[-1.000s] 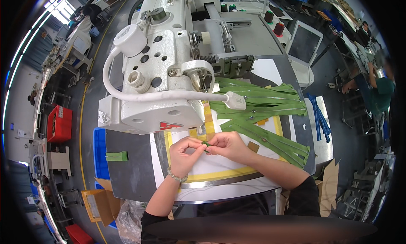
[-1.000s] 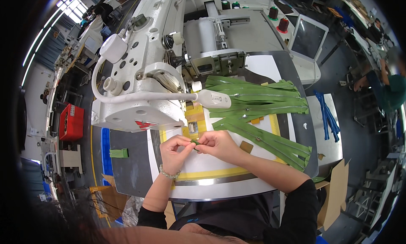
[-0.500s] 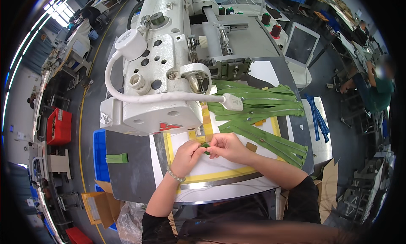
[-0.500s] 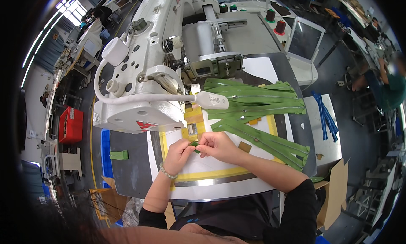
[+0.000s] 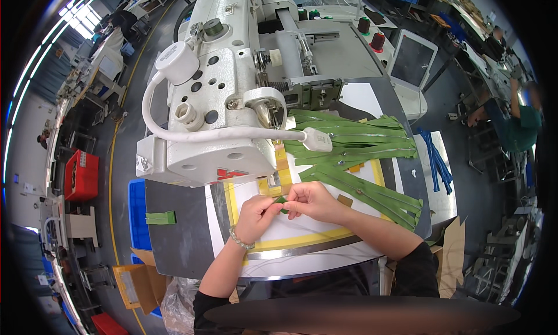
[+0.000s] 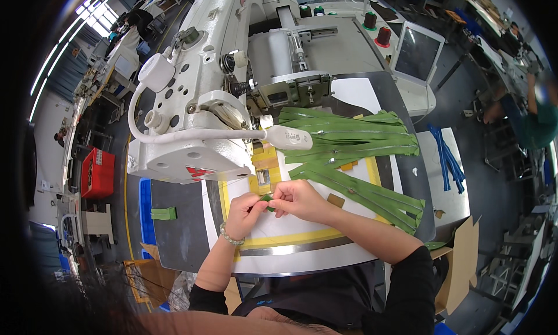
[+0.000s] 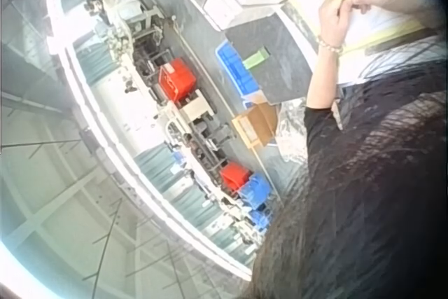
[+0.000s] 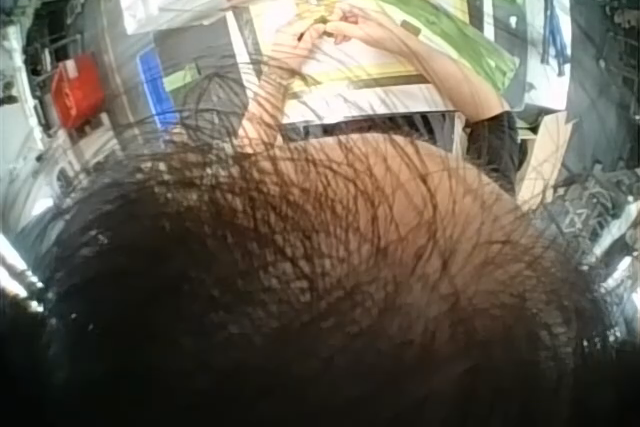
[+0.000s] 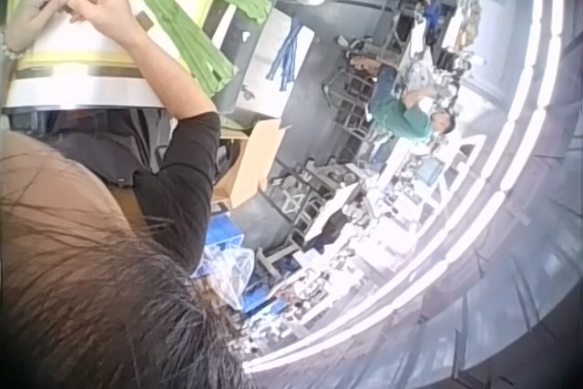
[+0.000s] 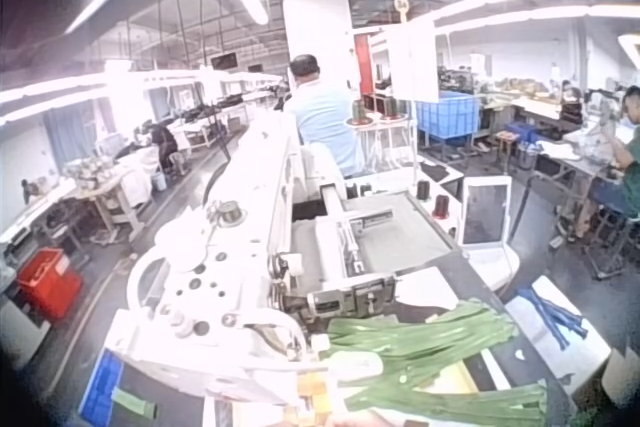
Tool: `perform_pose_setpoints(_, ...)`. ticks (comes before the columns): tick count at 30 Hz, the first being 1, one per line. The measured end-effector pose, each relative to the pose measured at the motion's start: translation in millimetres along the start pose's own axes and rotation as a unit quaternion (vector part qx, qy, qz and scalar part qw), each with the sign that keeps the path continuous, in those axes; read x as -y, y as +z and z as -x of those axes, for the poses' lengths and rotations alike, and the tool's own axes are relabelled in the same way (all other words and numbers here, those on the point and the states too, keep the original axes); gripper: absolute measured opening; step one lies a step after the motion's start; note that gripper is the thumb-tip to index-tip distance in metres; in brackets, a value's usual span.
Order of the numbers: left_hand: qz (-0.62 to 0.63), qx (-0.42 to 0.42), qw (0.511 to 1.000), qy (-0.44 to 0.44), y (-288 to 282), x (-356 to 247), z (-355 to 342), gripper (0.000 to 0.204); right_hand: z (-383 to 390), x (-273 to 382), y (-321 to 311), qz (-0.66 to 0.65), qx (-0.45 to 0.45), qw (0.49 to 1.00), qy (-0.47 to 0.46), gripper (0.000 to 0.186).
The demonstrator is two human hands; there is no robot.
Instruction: Sewing green fabric straps using an industrial sewing machine.
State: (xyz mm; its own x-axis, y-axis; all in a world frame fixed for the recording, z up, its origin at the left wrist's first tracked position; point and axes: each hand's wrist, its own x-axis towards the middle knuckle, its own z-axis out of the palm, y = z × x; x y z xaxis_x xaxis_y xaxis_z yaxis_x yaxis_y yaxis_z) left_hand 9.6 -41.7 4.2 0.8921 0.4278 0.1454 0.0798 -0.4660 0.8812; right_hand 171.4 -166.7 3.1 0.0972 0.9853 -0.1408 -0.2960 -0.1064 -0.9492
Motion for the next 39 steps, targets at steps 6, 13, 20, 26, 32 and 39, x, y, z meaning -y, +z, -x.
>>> perform_pose_setpoints(6,-0.02,-0.01,0.999,0.033,6,-1,1,0.028,0,-6,-3,0.003,0.015,1.0,-0.007,0.012)
perform_pose_setpoints(13,-0.047,0.011,0.998,0.04,5,-4,1,0.024,2,-7,-2,0.047,0.019,0.998,-0.026,0.012)
perform_pose_setpoints(20,-0.075,0.093,0.986,0.119,-2,-9,-6,0.021,4,14,-10,0.227,0.062,0.972,-0.017,0.017)
perform_pose_setpoints(26,-0.144,0.106,0.971,0.161,1,-10,-6,0.022,11,11,-18,0.215,0.085,0.973,0.011,0.015)
perform_pose_setpoints(32,-0.117,0.116,0.979,0.124,0,2,-4,0.019,9,3,-19,0.045,0.051,0.998,0.012,0.011)
perform_pose_setpoints(39,-0.112,0.112,0.981,0.108,0,2,-2,0.021,8,1,-14,0.034,0.035,0.999,-0.004,0.011)
